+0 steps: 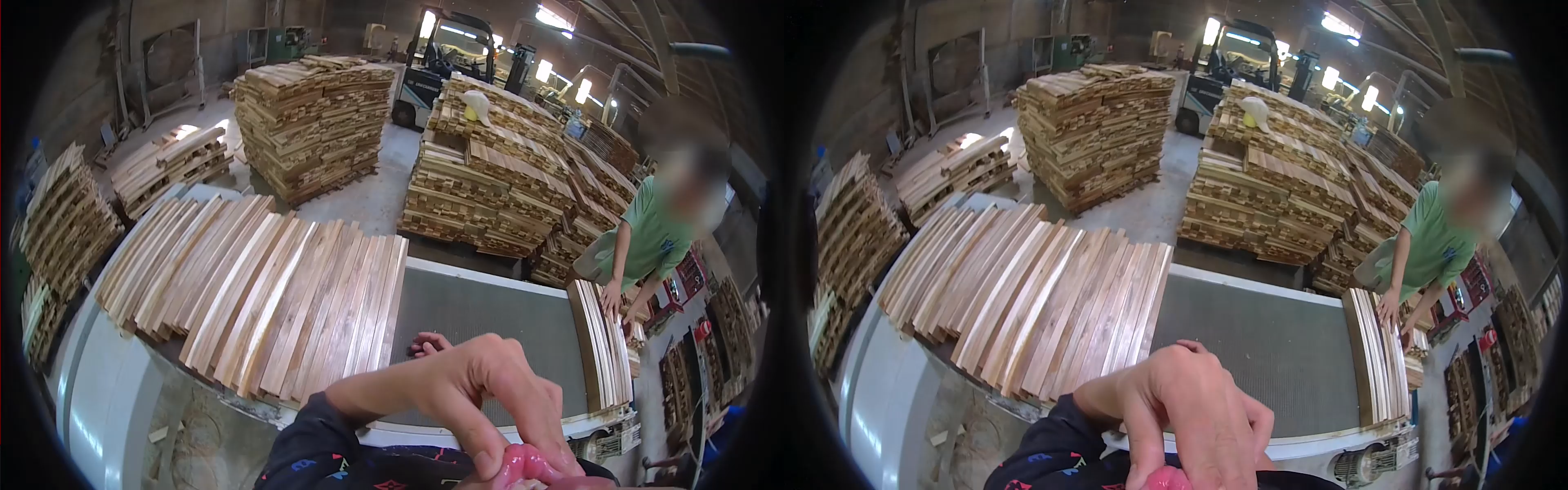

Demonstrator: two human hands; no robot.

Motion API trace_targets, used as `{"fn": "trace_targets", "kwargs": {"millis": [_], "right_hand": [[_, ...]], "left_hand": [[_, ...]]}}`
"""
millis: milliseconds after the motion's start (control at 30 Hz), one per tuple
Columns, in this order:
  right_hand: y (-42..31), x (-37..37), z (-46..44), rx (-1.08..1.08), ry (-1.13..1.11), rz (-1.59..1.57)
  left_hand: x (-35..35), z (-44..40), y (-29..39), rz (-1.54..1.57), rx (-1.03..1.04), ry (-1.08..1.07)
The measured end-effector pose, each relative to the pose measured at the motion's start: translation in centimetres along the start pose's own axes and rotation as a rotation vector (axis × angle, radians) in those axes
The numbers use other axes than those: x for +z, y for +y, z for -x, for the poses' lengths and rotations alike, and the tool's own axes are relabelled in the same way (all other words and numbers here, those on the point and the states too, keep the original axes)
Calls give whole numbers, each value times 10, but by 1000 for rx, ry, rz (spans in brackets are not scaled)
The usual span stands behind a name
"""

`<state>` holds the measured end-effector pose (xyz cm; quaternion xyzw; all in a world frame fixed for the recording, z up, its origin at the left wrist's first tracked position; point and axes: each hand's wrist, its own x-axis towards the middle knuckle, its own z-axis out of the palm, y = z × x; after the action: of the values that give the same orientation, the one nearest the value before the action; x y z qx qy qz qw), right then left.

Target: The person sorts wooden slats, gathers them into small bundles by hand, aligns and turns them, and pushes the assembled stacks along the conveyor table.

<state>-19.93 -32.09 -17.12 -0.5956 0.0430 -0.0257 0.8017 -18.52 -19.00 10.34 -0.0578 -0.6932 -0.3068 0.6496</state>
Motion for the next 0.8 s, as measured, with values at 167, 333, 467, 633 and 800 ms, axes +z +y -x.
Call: {"fn": "trace_targets", "kwargs": {"millis": [167,333,467,633,800], "right_hand": [[10,-3,2,-17,29,33],[18,-7,1,-27,52,43],[23,-7,0,-28,62,35],[28,-9,-2,-38,61,42],[32,-8,-2,-51,55,38]], "left_hand": [[6,-1,30,-251,-119,11],[4,0,47,-430,-111,50],[0,2,44,-285,-130,21],[14,-3,55,-154,-219,156],[-6,3,36,-177,61,18]]}}
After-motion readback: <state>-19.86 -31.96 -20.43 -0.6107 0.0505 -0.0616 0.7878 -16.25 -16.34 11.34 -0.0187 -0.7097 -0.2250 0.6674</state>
